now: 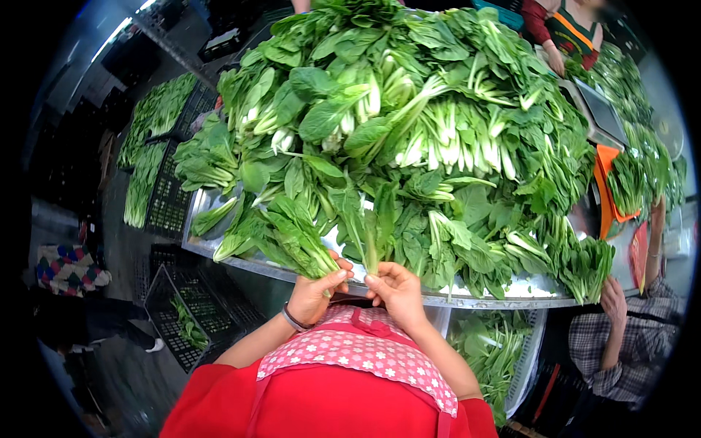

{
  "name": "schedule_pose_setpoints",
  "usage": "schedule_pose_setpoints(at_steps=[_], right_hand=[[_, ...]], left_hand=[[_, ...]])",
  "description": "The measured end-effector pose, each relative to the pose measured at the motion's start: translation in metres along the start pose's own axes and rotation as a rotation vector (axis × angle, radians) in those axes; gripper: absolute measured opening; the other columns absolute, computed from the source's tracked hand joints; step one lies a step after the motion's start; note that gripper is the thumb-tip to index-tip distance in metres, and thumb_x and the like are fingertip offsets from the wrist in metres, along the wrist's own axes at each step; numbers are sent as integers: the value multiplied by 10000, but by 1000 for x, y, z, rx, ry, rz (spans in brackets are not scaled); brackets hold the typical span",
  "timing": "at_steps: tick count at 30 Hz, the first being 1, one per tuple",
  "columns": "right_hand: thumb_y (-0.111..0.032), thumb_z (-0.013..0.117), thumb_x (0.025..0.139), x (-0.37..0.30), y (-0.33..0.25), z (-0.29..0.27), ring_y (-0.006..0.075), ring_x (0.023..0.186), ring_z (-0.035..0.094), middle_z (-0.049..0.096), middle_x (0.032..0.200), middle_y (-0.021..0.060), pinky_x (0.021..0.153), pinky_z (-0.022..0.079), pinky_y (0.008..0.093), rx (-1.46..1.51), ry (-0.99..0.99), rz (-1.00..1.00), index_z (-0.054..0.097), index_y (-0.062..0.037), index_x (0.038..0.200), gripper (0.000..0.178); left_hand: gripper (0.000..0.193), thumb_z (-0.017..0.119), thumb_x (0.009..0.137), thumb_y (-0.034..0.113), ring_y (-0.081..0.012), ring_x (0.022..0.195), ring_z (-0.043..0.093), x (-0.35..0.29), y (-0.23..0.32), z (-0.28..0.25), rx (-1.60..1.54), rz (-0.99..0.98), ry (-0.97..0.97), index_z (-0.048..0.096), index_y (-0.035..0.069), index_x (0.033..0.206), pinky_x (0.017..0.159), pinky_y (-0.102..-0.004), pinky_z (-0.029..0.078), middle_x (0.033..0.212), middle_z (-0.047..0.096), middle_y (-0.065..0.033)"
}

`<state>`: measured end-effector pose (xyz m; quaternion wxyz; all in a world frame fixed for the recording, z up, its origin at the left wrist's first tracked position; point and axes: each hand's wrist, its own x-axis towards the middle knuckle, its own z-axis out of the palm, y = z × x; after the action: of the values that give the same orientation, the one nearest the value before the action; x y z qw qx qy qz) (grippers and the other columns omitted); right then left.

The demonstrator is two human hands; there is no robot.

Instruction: The person sorts and cleans leafy green vegetables at a stainless steel table. They pick up bunches of greens, remove unwanted leaves or stems by hand, and place the cleaned vegetables into a white basket. Other workers are visible in the background performing similar tasks.

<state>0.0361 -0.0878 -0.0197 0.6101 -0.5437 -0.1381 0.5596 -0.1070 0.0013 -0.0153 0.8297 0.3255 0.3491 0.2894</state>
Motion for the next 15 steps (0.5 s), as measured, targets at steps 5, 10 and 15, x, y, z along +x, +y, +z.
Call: schedule_pose_setpoints(at_steps=[5, 10, 15], right_hand=[[-54, 642, 789, -6, -1, -3, 65, 547, 540, 585, 697, 27, 443, 425, 177, -64, -91, 96, 534, 5, 911, 174], [-59, 625, 803, -3, 0, -4, 82, 573, 556, 600, 714, 56, 468, 445, 190, -10, -146, 115, 543, 13, 928, 166], [-55, 562, 844, 1, 10, -5, 138, 635, 590, 600, 758, 96, 523, 493, 234, 148, -168, 130, 556, 37, 972, 158]], left_hand=[[231, 646, 785, 76, -72, 669, 510, 1, -6, 10, 170, -40, -61, 520, 48, 976, 592, -205, 420, 847, 576, -17], [206, 644, 780, 52, -66, 627, 483, 1, -10, 13, 115, 10, 8, 531, 54, 953, 554, -199, 395, 791, 551, 5], [208, 649, 773, 45, -69, 607, 468, 1, -6, 10, 61, 23, 70, 531, 56, 944, 544, -200, 388, 783, 544, 6]])
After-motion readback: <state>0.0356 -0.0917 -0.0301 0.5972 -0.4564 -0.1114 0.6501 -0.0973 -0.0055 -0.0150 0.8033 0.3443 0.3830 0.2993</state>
